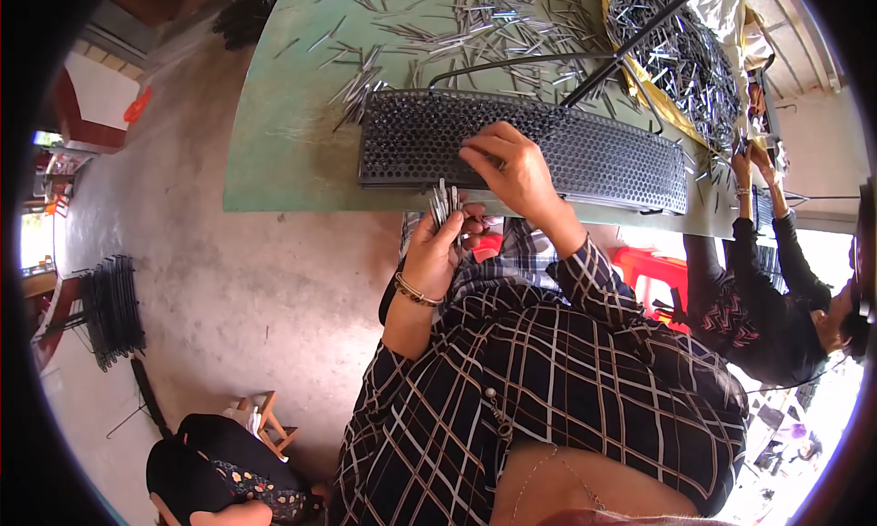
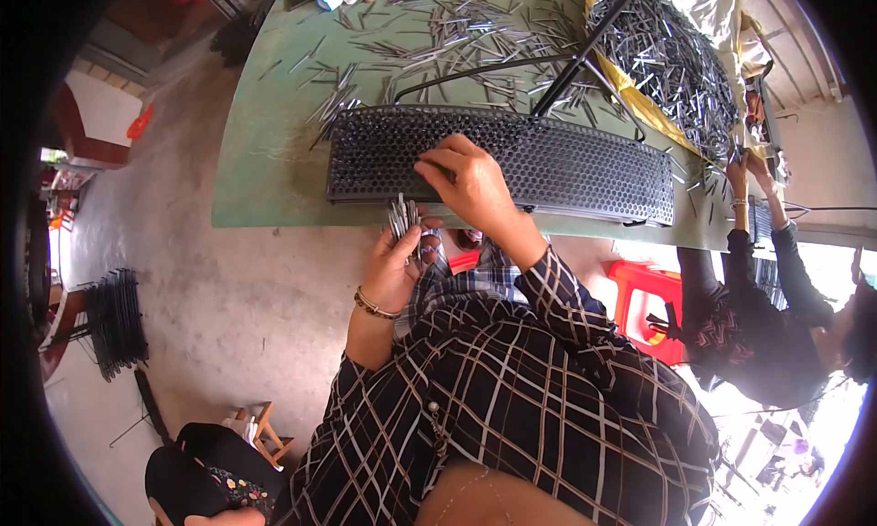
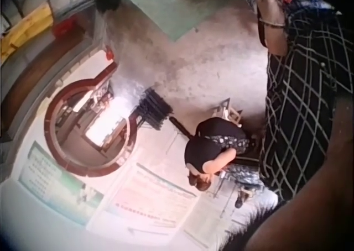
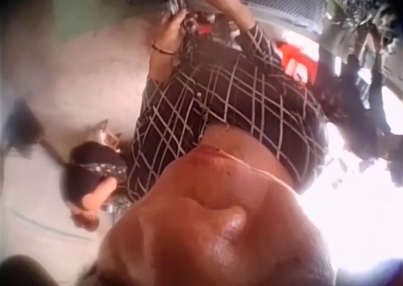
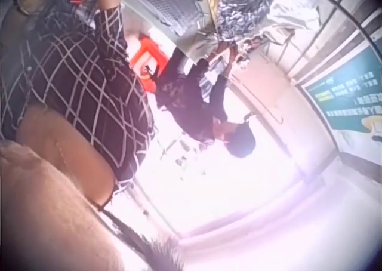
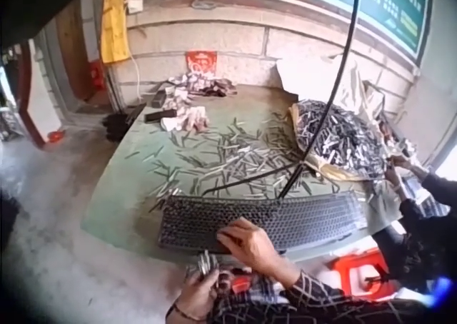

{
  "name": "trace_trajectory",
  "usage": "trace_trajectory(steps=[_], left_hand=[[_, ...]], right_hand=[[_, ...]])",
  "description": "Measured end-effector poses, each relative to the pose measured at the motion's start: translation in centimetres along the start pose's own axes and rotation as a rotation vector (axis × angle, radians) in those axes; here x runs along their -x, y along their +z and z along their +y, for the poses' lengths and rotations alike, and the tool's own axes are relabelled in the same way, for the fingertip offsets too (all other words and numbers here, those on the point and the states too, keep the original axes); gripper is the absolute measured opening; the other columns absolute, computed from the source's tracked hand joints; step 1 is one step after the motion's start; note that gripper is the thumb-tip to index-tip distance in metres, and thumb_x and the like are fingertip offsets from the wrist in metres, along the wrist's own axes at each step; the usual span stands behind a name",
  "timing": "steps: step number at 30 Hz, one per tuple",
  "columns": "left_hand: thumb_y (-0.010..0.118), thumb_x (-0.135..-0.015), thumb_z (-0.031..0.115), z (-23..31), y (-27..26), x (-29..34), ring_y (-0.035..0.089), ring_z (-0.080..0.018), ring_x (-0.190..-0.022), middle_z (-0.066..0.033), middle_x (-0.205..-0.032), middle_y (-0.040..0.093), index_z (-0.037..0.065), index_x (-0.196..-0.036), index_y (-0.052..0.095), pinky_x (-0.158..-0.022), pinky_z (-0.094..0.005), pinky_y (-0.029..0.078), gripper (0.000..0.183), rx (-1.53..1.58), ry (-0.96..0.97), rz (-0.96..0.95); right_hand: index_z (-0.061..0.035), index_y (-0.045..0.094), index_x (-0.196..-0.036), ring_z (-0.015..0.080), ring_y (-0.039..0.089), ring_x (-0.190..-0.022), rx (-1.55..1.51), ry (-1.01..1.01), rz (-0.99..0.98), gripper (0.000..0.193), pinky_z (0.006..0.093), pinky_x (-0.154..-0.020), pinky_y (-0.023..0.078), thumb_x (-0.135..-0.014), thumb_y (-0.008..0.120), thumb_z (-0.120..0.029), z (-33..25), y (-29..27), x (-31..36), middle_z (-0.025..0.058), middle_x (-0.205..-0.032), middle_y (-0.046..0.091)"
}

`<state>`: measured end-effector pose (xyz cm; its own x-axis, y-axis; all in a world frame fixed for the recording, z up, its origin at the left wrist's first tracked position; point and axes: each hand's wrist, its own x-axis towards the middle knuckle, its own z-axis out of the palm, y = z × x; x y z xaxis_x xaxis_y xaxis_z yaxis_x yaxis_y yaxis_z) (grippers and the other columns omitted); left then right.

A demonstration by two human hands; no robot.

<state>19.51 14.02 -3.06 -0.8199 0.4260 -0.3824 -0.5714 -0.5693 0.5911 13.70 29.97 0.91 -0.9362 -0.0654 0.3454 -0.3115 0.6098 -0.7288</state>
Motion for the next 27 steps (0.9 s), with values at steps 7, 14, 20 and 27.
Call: trace_trajectory(steps=[7, 14, 20, 27], left_hand=[[0.049, -0.093, 0.014, -0.2, 2.5, -1.1, 0.061, -0.0160, -0.082, -0.0091, -0.097, 0.060, 0.002, -0.114, 0.048, -0.068, -0.0281, 0.051, 0.024, -0.132, 0.083, 0.005], [0.048, -0.094, 0.015, -0.7, 3.2, -1.2, 0.059, -0.0135, -0.080, -0.0114, -0.101, 0.063, 0.003, -0.108, 0.052, -0.066, -0.0252, 0.048, 0.019, -0.194, 0.068, -0.001], [0.049, -0.093, 0.016, -0.9, 2.4, -1.4, 0.058, -0.0101, -0.077, -0.0100, -0.097, 0.064, 0.005, -0.109, 0.053, -0.063, -0.0229, 0.046, 0.019, -0.216, 0.078, 0.052], [0.050, -0.092, 0.014, -1.3, 1.4, -1.2, 0.057, -0.0101, -0.075, -0.0103, -0.096, 0.063, 0.005, -0.111, 0.053, -0.060, -0.0225, 0.047, 0.021, -0.197, 0.095, 0.092]], right_hand=[[0.0029, 0.066, -0.086, 0.0176, 0.060, -0.070, -0.375, 0.134, -0.196, 0.016, 0.0283, -0.060, 0.047, -0.079, 0.067, -0.011, 1.2, -1.1, 2.3, 0.0093, -0.079, 0.063], [0.0035, 0.066, -0.087, 0.0068, 0.055, -0.062, -0.666, 0.572, -0.219, 0.016, 0.0224, -0.056, 0.045, -0.081, 0.066, -0.012, 0.7, -3.0, 2.0, 0.0040, -0.074, 0.064], [0.0044, 0.064, -0.091, 0.0074, 0.056, -0.062, -0.584, 0.500, -0.129, 0.020, 0.0216, -0.055, 0.047, -0.082, 0.064, -0.014, 1.2, -3.0, 1.1, 0.0060, -0.072, 0.064], [0.0029, 0.061, -0.100, 0.0070, 0.056, -0.063, -0.422, 0.260, 0.077, 0.024, 0.0216, -0.057, 0.046, -0.085, 0.063, -0.015, 2.3, -1.4, -0.6, 0.0057, -0.081, 0.065]])
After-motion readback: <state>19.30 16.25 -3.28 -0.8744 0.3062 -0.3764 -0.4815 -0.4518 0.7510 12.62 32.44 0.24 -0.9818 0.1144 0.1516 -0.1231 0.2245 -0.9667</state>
